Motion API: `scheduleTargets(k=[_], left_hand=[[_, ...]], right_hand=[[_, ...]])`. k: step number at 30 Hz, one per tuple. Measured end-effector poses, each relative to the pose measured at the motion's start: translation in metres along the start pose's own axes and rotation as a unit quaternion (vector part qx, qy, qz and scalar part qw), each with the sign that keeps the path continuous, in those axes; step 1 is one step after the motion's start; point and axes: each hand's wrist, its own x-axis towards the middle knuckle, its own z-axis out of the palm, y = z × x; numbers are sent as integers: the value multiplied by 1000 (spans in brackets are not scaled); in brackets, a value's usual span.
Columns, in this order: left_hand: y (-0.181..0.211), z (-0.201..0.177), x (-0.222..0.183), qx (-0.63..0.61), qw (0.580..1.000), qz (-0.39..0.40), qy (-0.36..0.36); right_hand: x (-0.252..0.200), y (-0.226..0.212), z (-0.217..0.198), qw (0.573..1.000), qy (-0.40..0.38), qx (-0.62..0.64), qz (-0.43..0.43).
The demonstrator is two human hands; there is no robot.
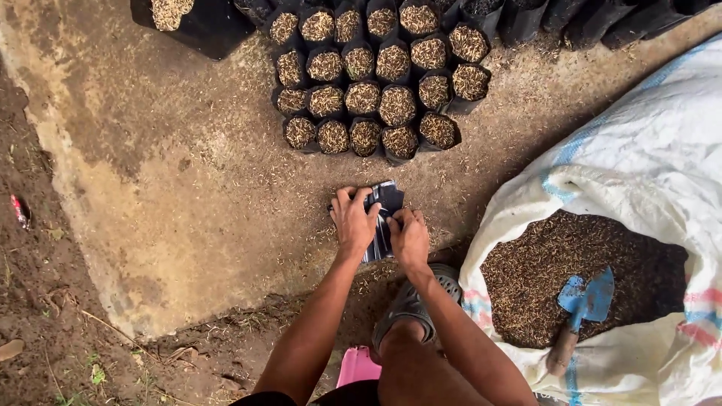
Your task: Filling small black plastic polybags with soil substrate using a hand trowel and arranging them in a grid on the ground.
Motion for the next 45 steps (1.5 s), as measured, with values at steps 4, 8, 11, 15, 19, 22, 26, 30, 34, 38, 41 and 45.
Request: scheduleTargets(k=[4,8,11,15,19,22,26,30,34,38,41,45], left_hand=[[-13,11,6,12,1000,12,24],[-1,-5,6,20,1000,12,13],[9,-17,2,39,999,17,7],[52,-23,-9,-102,994,45,-22],[159,-40,-24,-489,793,-33,-362],[241,-11,-33,-540,720,64,-432],[334,-27,-64,-509,738,167,-411],[391,-51,-107,-438,762,230,-418],[413,-75,-127,-211,816,364,-397],[417,-67,-149,-80,870,374,-310],[403,-65,-206,-44,851,454,-262],[409,-60,-264,-33,780,504,-369]], right_hand=[[-4,-8,-5,998,15,65,-18],[6,-3,-23,988,56,131,-51],[-8,-20,-63,965,-2,259,48],[-15,-16,-137,936,64,345,-38],[-18,20,-223,936,120,314,-107],[-56,19,-270,933,153,302,-124],[-107,41,-304,904,233,337,-118],[-151,60,-323,827,274,480,-106],[-169,85,-335,746,342,564,-91],[-227,70,-352,758,389,523,-37],[-216,106,-332,759,448,470,-55],[-201,114,-349,726,474,497,-32]])
